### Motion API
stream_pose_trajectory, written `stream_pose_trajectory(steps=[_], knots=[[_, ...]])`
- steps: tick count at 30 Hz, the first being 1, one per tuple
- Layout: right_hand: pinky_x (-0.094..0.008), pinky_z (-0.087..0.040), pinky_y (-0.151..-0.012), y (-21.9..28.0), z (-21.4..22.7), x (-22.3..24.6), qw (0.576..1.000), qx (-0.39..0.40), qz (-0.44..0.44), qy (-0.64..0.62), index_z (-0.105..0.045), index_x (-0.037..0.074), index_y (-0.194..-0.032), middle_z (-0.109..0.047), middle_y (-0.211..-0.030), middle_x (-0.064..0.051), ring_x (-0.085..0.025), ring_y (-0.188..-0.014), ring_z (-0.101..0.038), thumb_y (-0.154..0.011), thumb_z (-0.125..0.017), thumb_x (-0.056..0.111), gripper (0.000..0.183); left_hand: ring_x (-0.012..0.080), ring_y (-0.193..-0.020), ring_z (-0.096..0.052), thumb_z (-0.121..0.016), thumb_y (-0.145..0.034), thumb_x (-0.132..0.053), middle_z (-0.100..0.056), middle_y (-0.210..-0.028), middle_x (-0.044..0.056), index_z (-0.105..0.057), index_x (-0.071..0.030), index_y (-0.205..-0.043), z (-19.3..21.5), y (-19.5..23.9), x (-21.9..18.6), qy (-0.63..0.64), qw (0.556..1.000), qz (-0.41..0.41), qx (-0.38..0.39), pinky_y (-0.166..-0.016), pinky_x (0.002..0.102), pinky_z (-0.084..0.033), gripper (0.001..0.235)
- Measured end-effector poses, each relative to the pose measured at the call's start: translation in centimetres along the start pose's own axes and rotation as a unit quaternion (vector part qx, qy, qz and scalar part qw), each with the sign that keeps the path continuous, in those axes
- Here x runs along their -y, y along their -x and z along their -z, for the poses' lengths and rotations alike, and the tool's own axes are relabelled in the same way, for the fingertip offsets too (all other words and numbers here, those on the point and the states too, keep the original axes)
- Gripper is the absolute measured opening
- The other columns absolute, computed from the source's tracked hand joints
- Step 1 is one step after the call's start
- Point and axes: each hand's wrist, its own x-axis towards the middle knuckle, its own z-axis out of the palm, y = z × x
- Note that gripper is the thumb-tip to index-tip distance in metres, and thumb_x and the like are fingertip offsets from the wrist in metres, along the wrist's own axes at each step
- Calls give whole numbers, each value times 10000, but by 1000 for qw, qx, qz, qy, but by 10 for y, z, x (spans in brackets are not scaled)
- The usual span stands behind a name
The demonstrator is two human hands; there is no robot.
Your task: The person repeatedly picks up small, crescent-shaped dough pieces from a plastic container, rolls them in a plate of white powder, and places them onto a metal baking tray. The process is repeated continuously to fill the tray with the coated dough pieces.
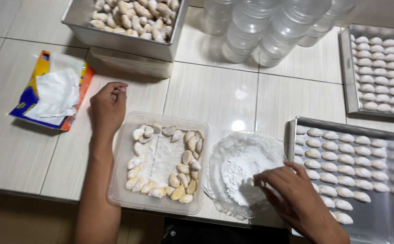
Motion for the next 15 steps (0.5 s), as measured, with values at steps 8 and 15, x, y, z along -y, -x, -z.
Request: stream_pose_trajectory(steps=[8, 15], knots=[[-467, -313, -1083, 31, -34, -7, 998, 39, 27, -41, -697, 229, -1118, -771, -1015, 89, -140, -915, -696, -940, -622, 165, 204, 132, -728, -641, -603, -1037, -164, -682, -784, -7, -763, -139, -1092, -2, 1, 2, -11, 1000, 4, 0, -657, 321, -471, 170], [-490, -302, -1091, 27, -36, 6, 999, 29, 27, -35, -679, 185, -1211, -719, -1075, 31, -162, -987, -662, -941, -578, 153, 289, 144, -750, -662, -580, -1024, -172, -711, -801, 25, -758, -131, -1081, -1, 3, -3, -11, 1000, 7, -5, -673, 328, -476, 191]])
